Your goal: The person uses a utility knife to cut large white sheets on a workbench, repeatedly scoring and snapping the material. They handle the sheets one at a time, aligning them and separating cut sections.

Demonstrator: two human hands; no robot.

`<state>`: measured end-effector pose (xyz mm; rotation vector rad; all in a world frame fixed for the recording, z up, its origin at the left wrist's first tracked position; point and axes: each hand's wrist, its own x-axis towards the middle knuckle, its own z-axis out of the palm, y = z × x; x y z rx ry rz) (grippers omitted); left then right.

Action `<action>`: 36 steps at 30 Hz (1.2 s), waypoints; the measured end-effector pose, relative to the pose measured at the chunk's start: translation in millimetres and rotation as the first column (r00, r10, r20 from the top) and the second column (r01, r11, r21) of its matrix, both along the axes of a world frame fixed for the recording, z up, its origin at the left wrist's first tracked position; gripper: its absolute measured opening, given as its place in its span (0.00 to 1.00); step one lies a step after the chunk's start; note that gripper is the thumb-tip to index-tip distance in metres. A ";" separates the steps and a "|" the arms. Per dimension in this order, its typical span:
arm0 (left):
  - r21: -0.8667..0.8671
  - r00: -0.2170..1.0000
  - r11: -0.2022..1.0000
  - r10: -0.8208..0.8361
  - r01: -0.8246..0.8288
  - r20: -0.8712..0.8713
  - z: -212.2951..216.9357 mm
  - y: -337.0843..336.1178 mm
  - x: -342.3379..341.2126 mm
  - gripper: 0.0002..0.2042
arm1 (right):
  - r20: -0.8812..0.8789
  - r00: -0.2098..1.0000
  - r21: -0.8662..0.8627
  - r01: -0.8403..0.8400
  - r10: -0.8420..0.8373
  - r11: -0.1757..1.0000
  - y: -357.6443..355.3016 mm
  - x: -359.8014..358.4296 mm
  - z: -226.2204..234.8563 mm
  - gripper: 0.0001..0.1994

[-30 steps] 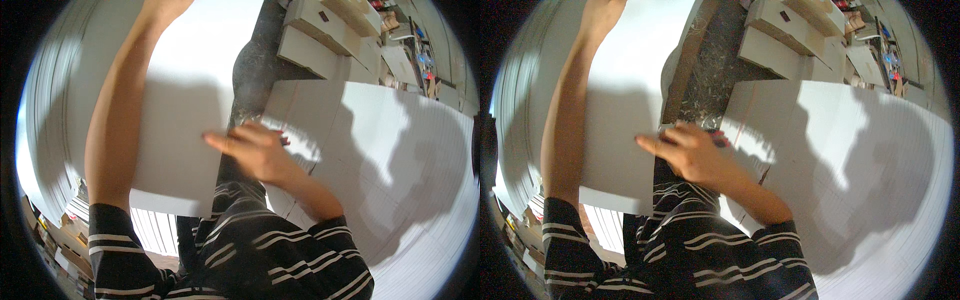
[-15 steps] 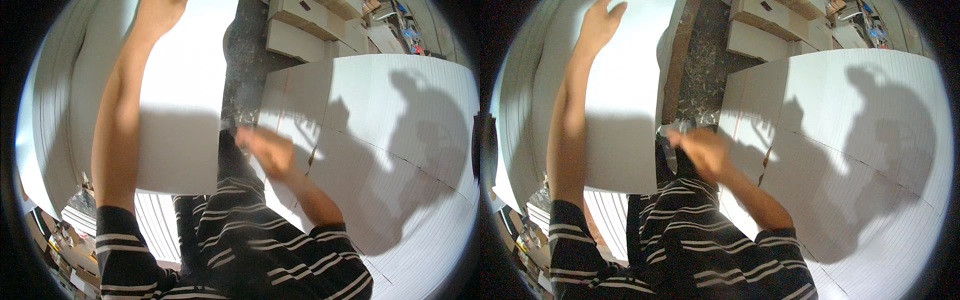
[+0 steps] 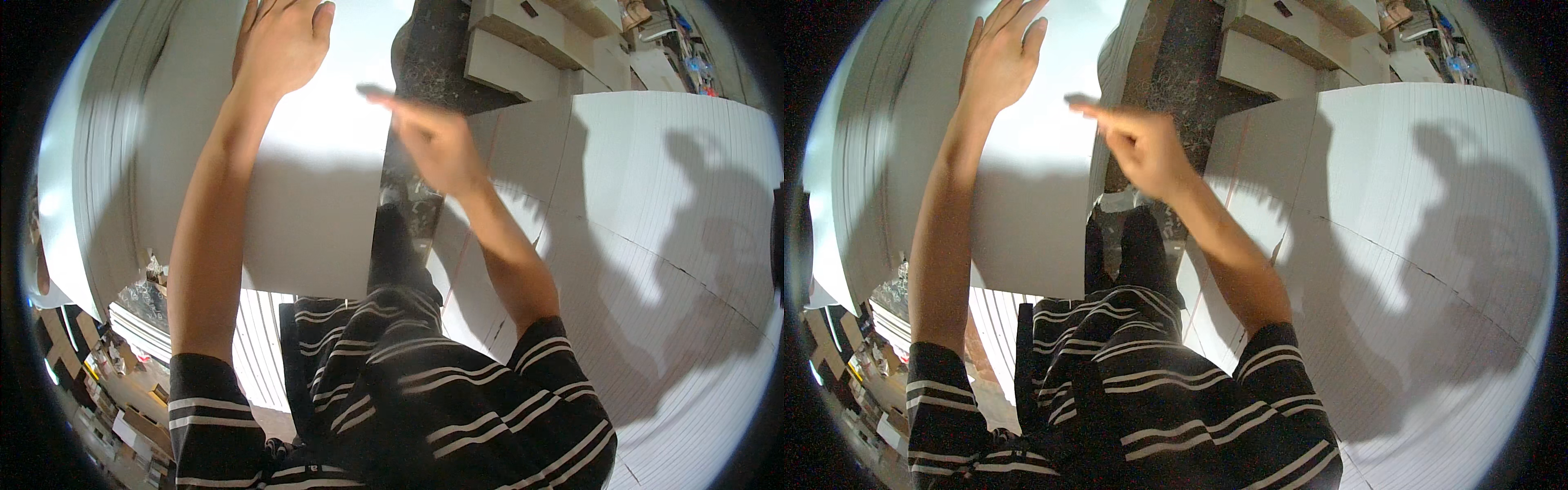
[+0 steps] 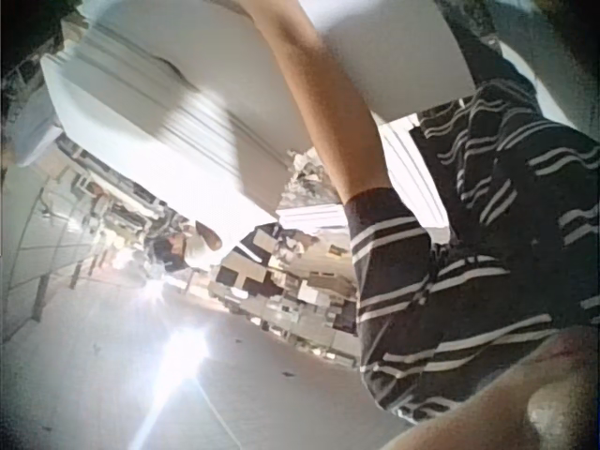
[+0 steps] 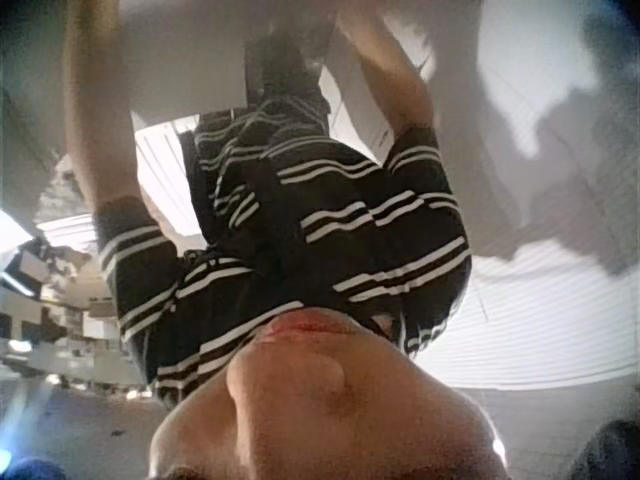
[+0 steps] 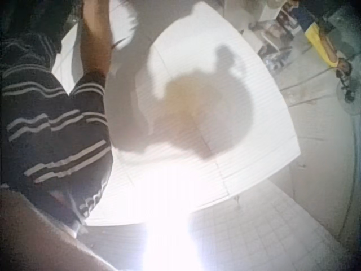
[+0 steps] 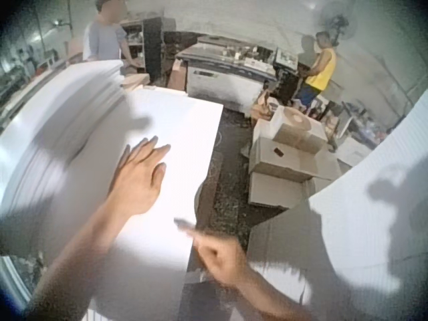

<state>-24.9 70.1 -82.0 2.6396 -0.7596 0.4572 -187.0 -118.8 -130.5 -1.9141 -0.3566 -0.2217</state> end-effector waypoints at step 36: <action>-0.591 0.596 0.662 -0.724 0.460 -0.347 9.7 196.4 -256.7 0.10 | -0.718 0.635 0.339 0.676 -0.285 0.654 126.0 -190.5 27.6 0.13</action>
